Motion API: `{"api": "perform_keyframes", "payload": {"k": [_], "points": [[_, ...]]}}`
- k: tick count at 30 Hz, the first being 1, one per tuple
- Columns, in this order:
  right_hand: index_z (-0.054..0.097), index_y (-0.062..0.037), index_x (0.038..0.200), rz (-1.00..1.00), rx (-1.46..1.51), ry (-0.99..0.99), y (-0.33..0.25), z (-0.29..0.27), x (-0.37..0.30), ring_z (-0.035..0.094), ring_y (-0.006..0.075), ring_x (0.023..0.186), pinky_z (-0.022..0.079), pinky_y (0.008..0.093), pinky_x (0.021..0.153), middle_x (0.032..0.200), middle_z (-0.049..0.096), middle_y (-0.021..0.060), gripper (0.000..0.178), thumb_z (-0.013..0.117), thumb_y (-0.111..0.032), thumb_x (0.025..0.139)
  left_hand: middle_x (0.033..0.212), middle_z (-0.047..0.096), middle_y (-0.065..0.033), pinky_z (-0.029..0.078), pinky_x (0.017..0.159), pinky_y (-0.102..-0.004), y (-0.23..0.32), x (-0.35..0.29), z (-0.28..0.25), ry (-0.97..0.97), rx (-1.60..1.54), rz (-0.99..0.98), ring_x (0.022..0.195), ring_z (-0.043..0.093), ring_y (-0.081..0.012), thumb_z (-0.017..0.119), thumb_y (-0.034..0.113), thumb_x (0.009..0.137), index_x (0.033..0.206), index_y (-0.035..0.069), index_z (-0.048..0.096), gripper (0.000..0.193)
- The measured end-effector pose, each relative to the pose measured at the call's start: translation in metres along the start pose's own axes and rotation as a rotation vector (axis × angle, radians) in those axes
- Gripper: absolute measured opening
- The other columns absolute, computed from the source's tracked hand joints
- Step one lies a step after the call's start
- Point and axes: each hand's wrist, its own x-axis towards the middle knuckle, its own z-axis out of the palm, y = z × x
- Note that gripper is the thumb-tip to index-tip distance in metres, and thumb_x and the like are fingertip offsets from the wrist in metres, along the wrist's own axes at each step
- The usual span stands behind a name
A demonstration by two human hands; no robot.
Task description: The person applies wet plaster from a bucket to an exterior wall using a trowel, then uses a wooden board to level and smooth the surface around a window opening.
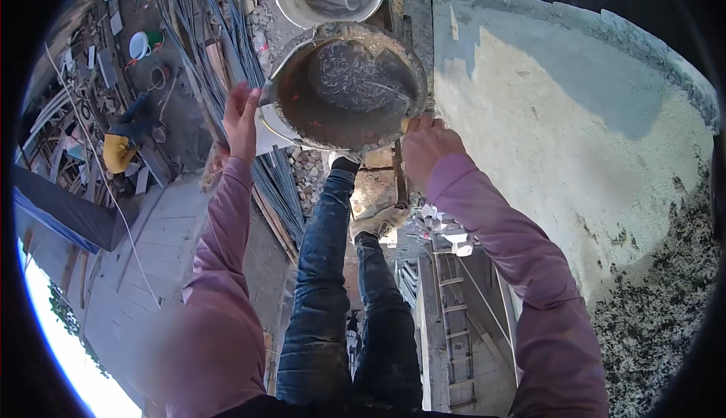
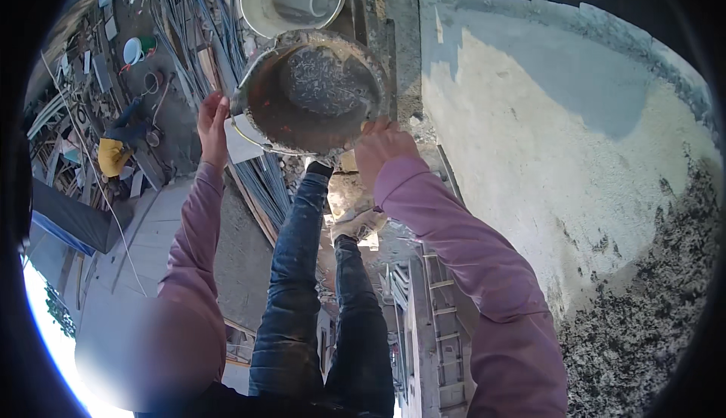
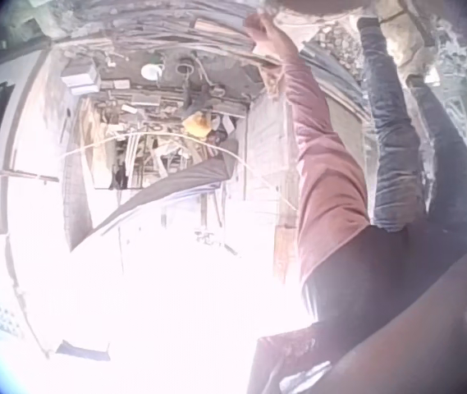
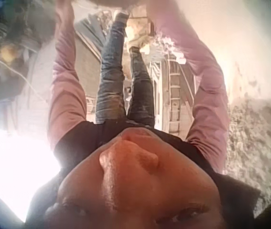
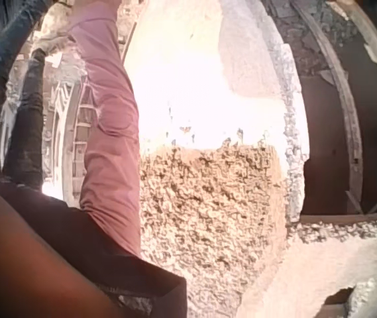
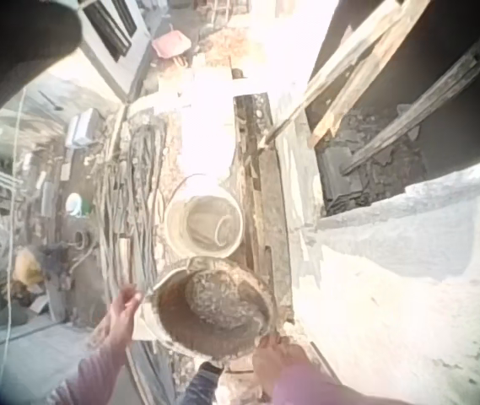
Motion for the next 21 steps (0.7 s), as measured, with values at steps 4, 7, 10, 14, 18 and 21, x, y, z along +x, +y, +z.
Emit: {"api": "perform_keyframes", "payload": {"k": [4,7,10,14,18,21], "points": [[0.052,0.0128,0.122,-0.062,-0.256,-0.004,-0.008,-0.067,-0.003,0.067,0.0273,0.084,0.056,0.0313,0.067,0.098,0.063,0.0194,0.043,0.055,-0.01,0.086,0.096,0.064,-0.003,0.043,0.077,-0.0252,-0.025,-0.024,0.039,0.106,-0.399,-0.198,0.085,0.054,-0.0102,0.059,0.047,0.094,0.117,0.0,0.063,0.052],[0.047,0.0081,0.121,0.105,-0.148,0.017,0.022,-0.074,-0.003,0.067,0.0372,0.087,0.055,0.0435,0.071,0.096,0.062,0.0252,0.04,0.051,-0.009,0.085,0.063,0.048,0.0003,0.035,0.056,-0.0281,0.013,-0.042,0.081,0.365,-0.145,-0.052,0.064,0.038,-0.009,0.058,0.051,0.094,0.082,-0.005,0.065,0.058],[0.049,0.0019,0.121,0.298,0.065,-0.128,0.045,-0.002,0.006,0.066,0.0403,0.092,0.053,0.048,0.08,0.1,0.064,0.027,0.041,0.054,-0.016,0.085,0.064,0.058,-0.009,0.042,0.058,-0.0306,0.062,-0.067,0.122,0.332,-0.029,-0.092,0.062,0.049,-0.0114,0.065,0.04,0.093,0.088,-0.003,0.069,0.043],[0.046,-0.0079,0.131,0.28,0.224,-0.274,0.025,0.021,0.005,0.065,0.0407,0.095,0.052,0.049,0.083,0.101,0.063,0.0284,0.049,0.058,-0.022,0.085,0.073,0.065,-0.0151,0.046,0.056,-0.0368,0.073,-0.061,0.144,0.404,-0.001,0.252,0.061,0.062,-0.0279,0.068,0.032,0.091,0.09,0.002,0.072,0.03],[0.045,0.0016,0.132,0.229,-0.164,0.18,0.054,-0.027,0.021,0.066,0.0401,0.095,0.054,0.0496,0.079,0.108,0.061,0.031,0.053,0.059,-0.019,0.085,0.07,0.061,-0.0144,0.044,0.054,-0.0383,0.091,-0.058,0.15,0.311,0.061,0.327,0.058,0.059,-0.0276,0.069,0.028,0.089,0.09,0.002,0.072,0.025],[0.046,-0.0007,0.131,0.163,-0.188,0.028,0.073,0.007,0.058,0.066,0.0401,0.095,0.054,0.0487,0.08,0.107,0.063,0.0275,0.053,0.061,-0.017,0.083,0.065,0.057,-0.011,0.043,0.055,-0.0318,0.088,-0.068,0.148,0.223,0.128,0.37,0.054,0.053,-0.0196,0.07,0.024,0.089,0.091,0.001,0.071,0.023]]}}
